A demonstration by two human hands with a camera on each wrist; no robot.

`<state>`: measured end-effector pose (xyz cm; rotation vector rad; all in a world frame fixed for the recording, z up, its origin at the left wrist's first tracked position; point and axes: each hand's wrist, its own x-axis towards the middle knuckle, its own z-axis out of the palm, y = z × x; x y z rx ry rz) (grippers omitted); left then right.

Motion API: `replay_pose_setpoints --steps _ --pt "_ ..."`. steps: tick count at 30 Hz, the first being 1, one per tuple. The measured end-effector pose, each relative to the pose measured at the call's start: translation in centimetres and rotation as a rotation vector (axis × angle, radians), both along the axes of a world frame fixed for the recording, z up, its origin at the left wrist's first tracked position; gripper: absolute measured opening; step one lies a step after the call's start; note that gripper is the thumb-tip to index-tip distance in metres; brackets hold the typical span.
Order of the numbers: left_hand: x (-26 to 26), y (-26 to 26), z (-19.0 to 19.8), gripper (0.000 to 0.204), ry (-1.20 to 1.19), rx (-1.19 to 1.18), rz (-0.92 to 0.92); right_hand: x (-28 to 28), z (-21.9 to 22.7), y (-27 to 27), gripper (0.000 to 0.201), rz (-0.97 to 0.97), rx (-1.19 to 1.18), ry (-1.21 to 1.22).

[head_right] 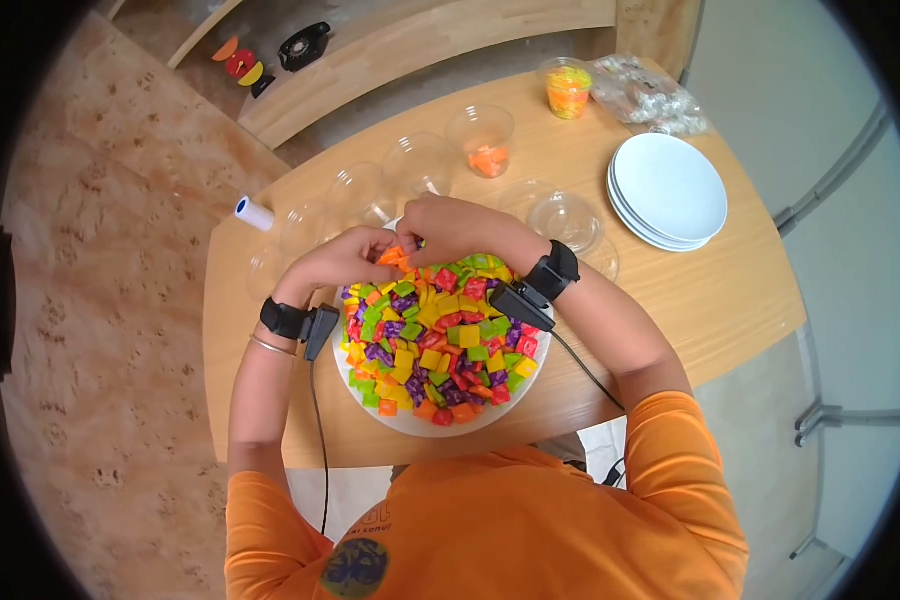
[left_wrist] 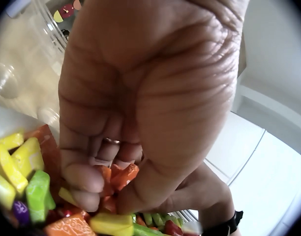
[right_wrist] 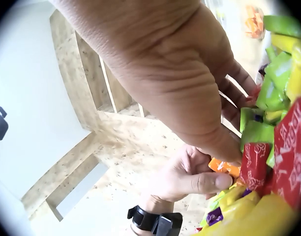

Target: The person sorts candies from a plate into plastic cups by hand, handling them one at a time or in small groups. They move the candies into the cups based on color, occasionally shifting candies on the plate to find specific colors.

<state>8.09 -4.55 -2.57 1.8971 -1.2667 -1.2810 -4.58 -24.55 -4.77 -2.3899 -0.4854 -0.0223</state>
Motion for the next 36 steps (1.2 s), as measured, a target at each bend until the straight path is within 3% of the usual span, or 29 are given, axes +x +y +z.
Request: replay_pose_setpoints --steps 2,5,8,10,12,14,15,17,23,30,36 --pt "-1.4 -0.9 1.4 0.028 -0.203 0.017 -0.024 0.0 -0.6 0.5 0.018 -0.041 0.015 -0.081" --pt "-1.9 -2.0 1.9 0.028 -0.296 0.085 -0.034 -0.2 -0.8 0.7 0.021 -0.1 -0.029 -0.135" --pt "-2.5 -2.7 3.1 0.031 -0.249 0.263 0.058 -0.3 -0.8 0.4 0.023 -0.101 -0.094 -0.107" --pt "-2.4 -2.7 3.0 0.032 -0.246 0.262 0.052 -0.4 -0.6 0.4 0.025 -0.087 -0.097 -0.106" --pt "-2.3 -2.3 2.5 0.034 -0.24 0.269 0.053 -0.9 1.0 0.5 0.028 -0.04 -0.179 0.064" --pt "-2.0 -2.1 1.4 0.034 -0.295 0.045 -0.043 -1.0 2.6 0.2 0.028 -0.02 -0.166 0.169" --pt "-1.7 -2.0 0.9 0.034 -0.294 0.046 -0.039 -1.0 3.1 -0.1 0.028 -0.005 -0.163 0.27" --pt "-1.4 -1.9 0.4 0.026 -0.18 0.064 0.009 -1.4 3.2 -1.0 0.029 0.02 -0.105 0.256" --pt "-2.2 -2.1 1.1 0.013 -0.289 0.069 -0.006 -1.8 3.0 -2.8 0.041 0.085 -0.12 0.2" --pt "-2.1 -1.6 0.9 0.018 -0.157 0.017 0.056 -1.4 2.0 -2.0 0.04 0.092 -0.095 0.257" --pt "-2.7 -1.6 2.6 0.021 -0.309 0.065 0.009 -0.9 1.3 -1.2 0.034 0.06 -0.009 0.152"
